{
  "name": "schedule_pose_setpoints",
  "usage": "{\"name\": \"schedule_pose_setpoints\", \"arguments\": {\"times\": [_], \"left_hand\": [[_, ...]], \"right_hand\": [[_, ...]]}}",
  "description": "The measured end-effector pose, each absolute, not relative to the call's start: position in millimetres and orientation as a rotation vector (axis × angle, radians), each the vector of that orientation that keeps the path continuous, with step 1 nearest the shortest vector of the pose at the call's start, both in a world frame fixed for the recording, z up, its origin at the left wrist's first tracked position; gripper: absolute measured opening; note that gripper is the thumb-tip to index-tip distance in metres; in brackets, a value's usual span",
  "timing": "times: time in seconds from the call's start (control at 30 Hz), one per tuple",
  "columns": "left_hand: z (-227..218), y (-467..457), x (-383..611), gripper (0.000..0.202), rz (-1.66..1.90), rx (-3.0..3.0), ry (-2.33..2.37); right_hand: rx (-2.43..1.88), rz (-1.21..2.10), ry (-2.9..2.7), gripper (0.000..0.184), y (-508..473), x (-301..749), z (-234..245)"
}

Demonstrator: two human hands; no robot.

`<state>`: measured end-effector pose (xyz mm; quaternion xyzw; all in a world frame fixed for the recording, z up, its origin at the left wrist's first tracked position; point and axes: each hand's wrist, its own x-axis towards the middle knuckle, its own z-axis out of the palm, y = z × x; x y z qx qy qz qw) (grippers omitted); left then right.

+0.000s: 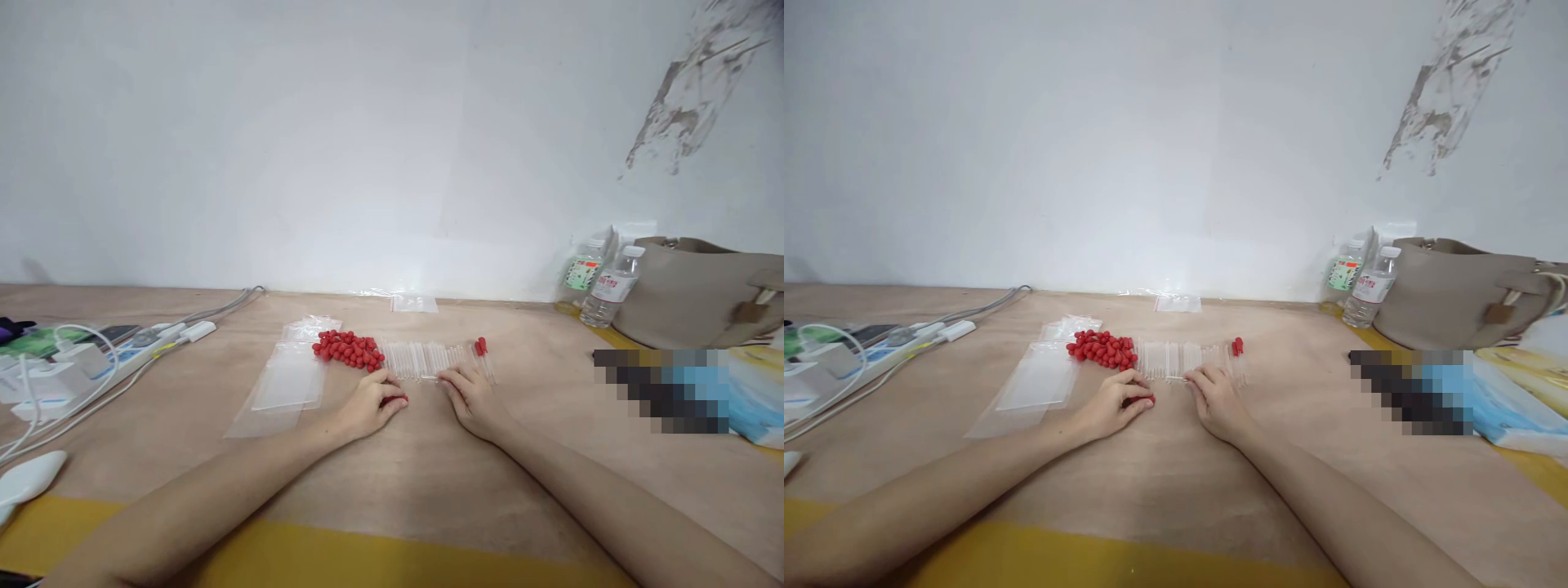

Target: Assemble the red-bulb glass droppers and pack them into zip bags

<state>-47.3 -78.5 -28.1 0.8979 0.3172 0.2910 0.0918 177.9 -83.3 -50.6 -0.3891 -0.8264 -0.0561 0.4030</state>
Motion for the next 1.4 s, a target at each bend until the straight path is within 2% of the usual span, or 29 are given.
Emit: {"name": "schedule_pose_setpoints", "arguments": {"times": [0.37, 0.93, 1.4], "left_hand": [[-31.5, -78.3, -45.1, 0.012, 1.009, 2.517, 1.037], [-30.3, -81.9, -44.4, 0.018, 1.039, 2.562, 0.832], [-27.9, -84.6, -43.1, 0.019, 0.851, 2.625, 0.817]], "right_hand": [[-0.889, -0.041, -2.146, 0.024, -94.1, 164.3, -49.4], [-0.820, -0.189, -2.267, 0.021, -91.4, 167.0, -49.4], [-0.787, -0.473, -2.384, 0.021, -89.2, 174.0, -44.9]]}}
